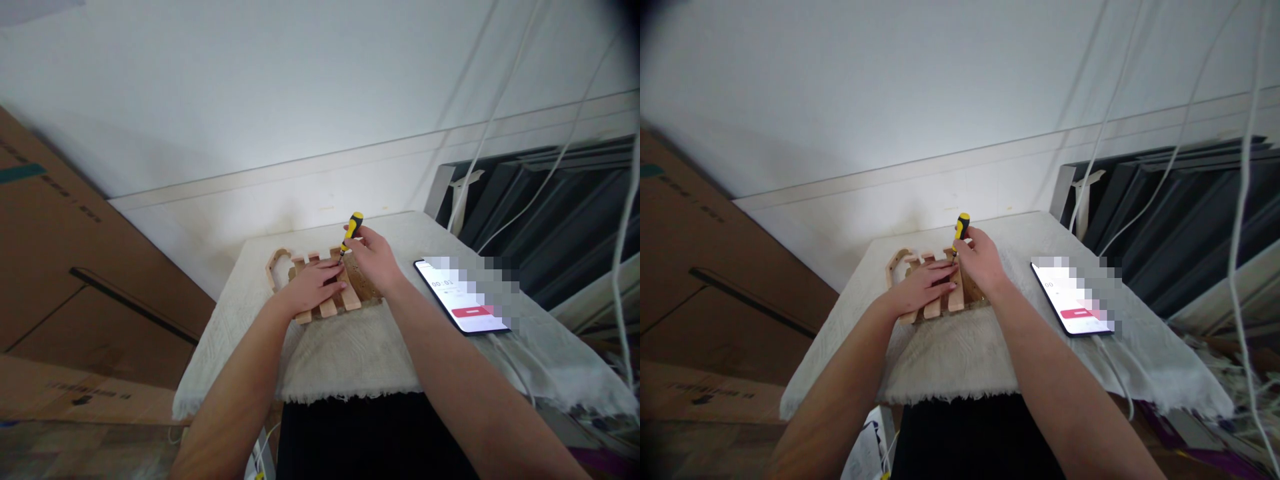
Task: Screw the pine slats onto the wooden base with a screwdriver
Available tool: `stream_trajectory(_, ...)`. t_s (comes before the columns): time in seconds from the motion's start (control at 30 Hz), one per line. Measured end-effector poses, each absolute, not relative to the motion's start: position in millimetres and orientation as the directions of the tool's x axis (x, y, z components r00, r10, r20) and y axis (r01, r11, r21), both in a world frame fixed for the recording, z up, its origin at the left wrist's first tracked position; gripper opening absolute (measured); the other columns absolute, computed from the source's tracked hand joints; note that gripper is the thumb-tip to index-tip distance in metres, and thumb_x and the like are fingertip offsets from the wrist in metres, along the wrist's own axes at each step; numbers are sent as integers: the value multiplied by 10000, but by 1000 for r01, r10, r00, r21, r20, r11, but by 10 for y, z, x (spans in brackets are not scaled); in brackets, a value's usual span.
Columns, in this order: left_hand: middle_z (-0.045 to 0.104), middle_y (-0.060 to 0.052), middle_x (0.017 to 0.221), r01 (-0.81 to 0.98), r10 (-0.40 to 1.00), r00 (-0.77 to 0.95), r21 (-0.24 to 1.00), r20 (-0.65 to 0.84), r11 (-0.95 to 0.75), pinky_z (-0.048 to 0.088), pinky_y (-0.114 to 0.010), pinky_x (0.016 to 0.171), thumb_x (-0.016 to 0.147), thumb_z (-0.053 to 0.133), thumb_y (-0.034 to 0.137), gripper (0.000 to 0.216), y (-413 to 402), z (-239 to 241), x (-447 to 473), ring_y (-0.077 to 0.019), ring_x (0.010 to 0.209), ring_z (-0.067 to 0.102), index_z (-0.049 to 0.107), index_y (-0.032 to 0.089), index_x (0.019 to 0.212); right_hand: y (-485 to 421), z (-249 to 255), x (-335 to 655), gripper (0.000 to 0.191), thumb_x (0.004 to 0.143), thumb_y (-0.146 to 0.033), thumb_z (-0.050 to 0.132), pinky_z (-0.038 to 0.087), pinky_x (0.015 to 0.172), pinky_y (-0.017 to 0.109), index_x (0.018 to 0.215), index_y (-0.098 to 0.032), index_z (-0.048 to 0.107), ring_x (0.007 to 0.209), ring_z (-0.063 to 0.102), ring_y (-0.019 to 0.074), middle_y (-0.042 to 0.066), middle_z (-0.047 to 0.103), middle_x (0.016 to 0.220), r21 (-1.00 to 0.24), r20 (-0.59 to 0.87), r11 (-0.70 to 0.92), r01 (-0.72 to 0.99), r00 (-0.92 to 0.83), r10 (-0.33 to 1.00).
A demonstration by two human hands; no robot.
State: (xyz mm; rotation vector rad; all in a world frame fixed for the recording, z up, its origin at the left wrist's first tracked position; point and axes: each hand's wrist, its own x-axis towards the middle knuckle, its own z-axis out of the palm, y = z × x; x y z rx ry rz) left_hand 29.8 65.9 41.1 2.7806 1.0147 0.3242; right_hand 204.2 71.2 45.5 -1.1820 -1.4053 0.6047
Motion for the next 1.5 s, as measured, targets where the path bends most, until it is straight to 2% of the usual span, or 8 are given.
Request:
stream_trajectory(0.23,514,-128,1427,619,658,741,242,136,-747,371,-414,1137,975,425,407,453,669,410,302,-230,1326,478,549,159,1333,731,412,2023,269,735,-451,657,452,660,351,809,-207,571,676,546,178,58,643,848,-793,495,339,507,210,843)
stream_trajectory(0.43,507,-130,1435,620,663,737,255,136,-742,363,-424,1145,968,443,407,466,674,405,304,-236,1351,452,536,153,1348,706,423,2016,224,790,-353,585,477,664,350,947,-201,635,652,603,165,53,702,928,-862,431,366,351,127,893)
stream_trajectory(0.6,512,-144,1427,624,665,737,255,125,-739,336,-383,1163,972,438,397,488,668,406,303,-228,1360,439,529,103,1350,677,462,2030,224,806,-280,496,499,695,352,938,-190,654,698,628,170,53,707,900,-901,396,379,212,42,917)
stream_trajectory(0.83,496,-140,1443,640,680,725,260,110,-723,338,-386,1159,967,445,406,483,661,427,312,-227,1354,447,532,126,1351,712,413,1998,318,724,-439,673,472,649,331,894,-193,562,689,594,165,60,675,925,-858,442,364,363,159,883)
stream_trajectory(0.97,514,-134,1428,635,674,730,253,111,-729,344,-375,1155,970,441,402,487,663,425,309,-226,1345,455,528,115,1354,706,422,1996,305,743,-410,649,479,690,350,933,-181,581,727,607,178,79,681,973,-865,432,356,353,164,887)
stream_trajectory(1.17,505,-143,1435,625,665,736,252,125,-739,338,-373,1161,972,433,410,505,671,399,302,-225,1357,443,521,95,1357,679,472,2040,217,800,-283,525,484,743,356,938,-175,654,787,628,193,80,713,960,-849,450,405,339,63,891)
stream_trajectory(1.37,514,-125,1431,641,678,726,246,113,-727,353,-389,1151,971,435,406,471,655,429,321,-225,1340,465,536,140,1346,687,455,2021,298,753,-408,657,468,662,332,926,-169,620,697,607,172,64,698,919,-839,436,348,418,135,890)
stream_trajectory(1.5,513,-122,1432,647,681,725,233,107,-726,349,-387,1151,974,429,401,460,648,446,325,-225,1353,450,543,143,1337,670,464,2013,281,786,-362,613,483,705,341,980,-163,657,721,616,173,71,711,973,-849,424,343,402,132,896)
